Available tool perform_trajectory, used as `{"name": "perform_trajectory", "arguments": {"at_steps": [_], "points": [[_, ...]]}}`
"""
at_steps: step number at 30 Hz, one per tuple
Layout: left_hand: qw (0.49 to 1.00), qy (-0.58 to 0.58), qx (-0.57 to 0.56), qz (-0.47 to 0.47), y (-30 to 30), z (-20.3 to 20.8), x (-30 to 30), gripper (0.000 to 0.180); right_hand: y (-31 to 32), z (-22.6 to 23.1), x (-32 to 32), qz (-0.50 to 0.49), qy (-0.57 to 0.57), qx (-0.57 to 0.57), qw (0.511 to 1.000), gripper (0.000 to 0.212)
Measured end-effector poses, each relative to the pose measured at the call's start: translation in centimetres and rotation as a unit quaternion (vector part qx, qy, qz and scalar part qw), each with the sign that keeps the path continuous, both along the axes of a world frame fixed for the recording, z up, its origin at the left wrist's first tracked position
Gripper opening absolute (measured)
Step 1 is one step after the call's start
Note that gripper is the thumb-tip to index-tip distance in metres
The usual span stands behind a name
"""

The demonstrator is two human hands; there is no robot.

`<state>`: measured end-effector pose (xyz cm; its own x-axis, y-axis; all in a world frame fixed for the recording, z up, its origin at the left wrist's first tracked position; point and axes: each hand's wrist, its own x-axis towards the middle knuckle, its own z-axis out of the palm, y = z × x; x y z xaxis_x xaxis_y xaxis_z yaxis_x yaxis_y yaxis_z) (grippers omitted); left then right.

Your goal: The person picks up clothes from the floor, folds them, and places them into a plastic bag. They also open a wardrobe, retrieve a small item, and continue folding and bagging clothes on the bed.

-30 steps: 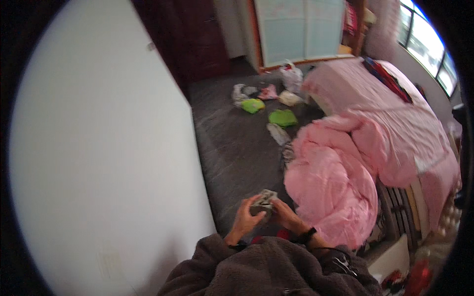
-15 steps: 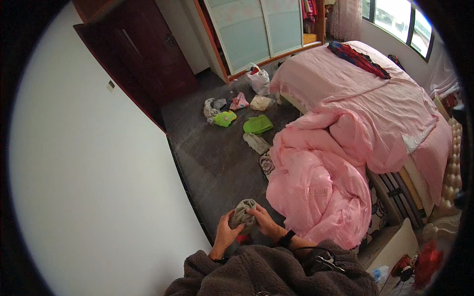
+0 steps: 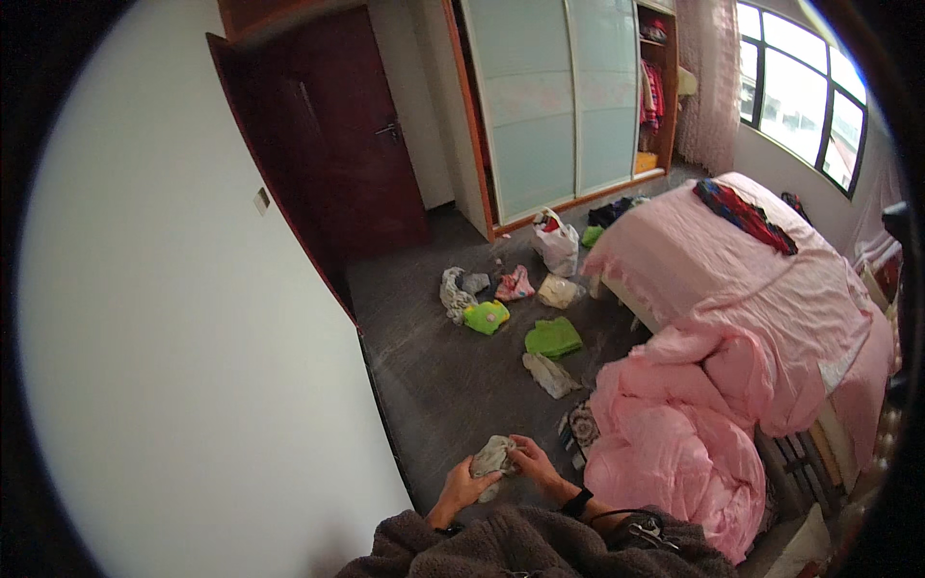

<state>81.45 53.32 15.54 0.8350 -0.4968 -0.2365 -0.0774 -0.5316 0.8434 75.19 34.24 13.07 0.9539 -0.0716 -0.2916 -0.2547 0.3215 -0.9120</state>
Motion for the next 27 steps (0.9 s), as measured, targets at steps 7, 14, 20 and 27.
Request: {"name": "perform_trajectory", "arguments": {"at_steps": [7, 14, 20, 27], "points": [[0.994, 0.004, -0.112, 0.001, 1.2, -0.3, 9.5, 0.066, 0.1, 2.5, 8.8, 0.09, 0.103, 0.114, 0.984, 0.055], [0.997, 0.012, 0.008, -0.075, -4.1, 0.9, 19.5, 0.071, -3.7, 1.6, 18.6, 0.11, 0.06, 0.201, 0.971, 0.059], [0.993, -0.023, 0.061, -0.099, -9.8, 0.5, 32.0, 0.08, -8.6, -0.7, 32.5, 0.108, 0.118, 0.21, 0.964, 0.06], [0.997, 0.078, 0.001, -0.015, -14.3, 0.4, 44.9, 0.074, -14.7, -0.4, 46.0, 0.031, 0.09, 0.18, 0.979, 0.032]]}}
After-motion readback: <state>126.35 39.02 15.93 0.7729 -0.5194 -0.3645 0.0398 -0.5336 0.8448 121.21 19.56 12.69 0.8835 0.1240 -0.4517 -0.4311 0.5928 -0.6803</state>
